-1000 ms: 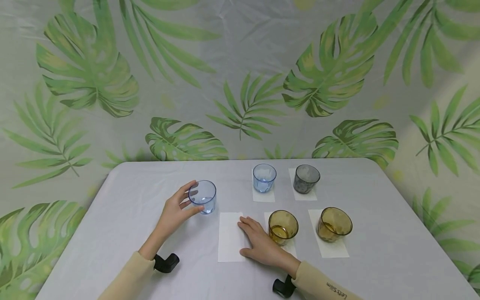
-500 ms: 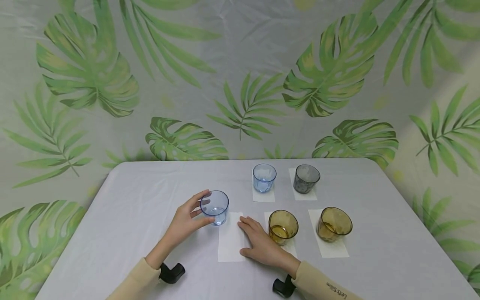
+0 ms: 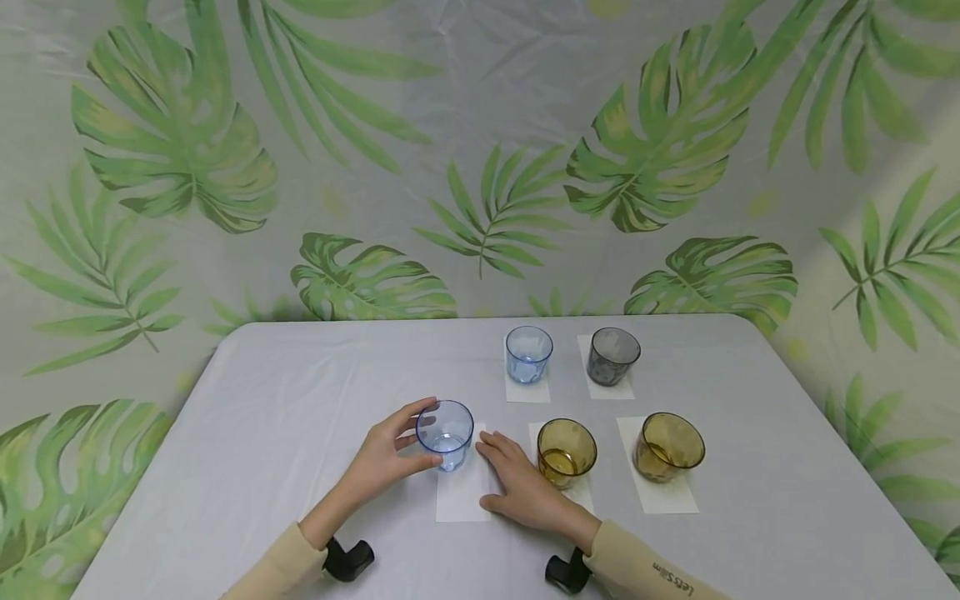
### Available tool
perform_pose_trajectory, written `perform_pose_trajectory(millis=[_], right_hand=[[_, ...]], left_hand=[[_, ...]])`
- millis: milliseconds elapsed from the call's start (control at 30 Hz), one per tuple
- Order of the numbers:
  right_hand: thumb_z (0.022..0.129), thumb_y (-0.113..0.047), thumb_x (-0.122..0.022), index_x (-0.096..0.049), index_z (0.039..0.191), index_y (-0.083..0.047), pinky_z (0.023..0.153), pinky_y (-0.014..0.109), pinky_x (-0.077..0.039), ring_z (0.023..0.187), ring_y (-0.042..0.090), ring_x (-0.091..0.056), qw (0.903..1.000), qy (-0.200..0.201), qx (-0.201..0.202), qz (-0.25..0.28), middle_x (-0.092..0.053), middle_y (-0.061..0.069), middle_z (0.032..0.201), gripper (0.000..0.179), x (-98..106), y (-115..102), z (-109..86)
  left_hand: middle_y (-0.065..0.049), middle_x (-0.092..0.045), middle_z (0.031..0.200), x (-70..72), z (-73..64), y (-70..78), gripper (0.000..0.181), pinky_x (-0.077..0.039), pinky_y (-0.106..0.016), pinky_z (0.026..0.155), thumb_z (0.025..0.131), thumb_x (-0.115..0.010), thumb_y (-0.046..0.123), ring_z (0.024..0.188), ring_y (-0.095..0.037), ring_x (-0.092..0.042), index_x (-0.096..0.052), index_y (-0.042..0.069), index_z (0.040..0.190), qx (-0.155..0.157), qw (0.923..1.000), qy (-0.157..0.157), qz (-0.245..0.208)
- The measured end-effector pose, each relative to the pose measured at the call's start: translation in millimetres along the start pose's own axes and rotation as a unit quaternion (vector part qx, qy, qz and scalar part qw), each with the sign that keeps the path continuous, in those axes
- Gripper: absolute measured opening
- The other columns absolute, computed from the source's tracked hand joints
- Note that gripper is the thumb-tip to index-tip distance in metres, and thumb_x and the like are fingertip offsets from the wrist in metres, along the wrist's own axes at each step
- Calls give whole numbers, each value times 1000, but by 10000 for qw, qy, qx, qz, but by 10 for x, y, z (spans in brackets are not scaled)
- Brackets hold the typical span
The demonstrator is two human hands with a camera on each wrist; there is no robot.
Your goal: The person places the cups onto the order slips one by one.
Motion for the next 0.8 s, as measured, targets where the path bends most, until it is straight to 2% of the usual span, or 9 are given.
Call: perform_pose_trajectory(millis=[267,500,667,800], right_hand=[[84,-13,-74,-39,141,6,111,53,-23,141,37,-18,10000,17,-17,13,-28,18,151,70,-4,9,1],[83,-13,-74,-40,140,6,110,53,-23,141,37,-18,10000,54,-15,-16,-29,18,151,70,-5,8,0],[83,-13,-74,-40,139,9,111,53,-22,140,37,-18,9999,101,32,-4,-28,19,151,70,-6,16,3],[83,-13,-74,-40,139,9,111,52,-22,141,37,-18,9999,111,25,-19,-28,19,151,69,-10,26,10]], left_hand=[[-26,-48,134,-71,-39,14,72,-46,-49,94,74,-78,-5,119,-45,-48,-44,-6,137,-171,9996,-218,19],[-14,-49,137,-149,-30,-358,77,-48,-35,94,75,-83,11,120,-35,-51,-43,2,141,-318,9989,-344,42],[-20,-48,137,-191,-50,-324,77,-47,-43,94,74,-82,4,119,-39,-50,-43,-1,140,-341,9986,-394,-45],[-26,-47,136,-210,-65,-162,75,-45,-49,93,72,-80,-5,119,-45,-48,-42,-7,137,-339,9985,-413,-101]])
Point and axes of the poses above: each hand's wrist, its own z-axis towards the middle knuckle, its own x-axis out of the back of the hand, y = z × x, the point moved 8 cm from there along z, towards the middle knuckle
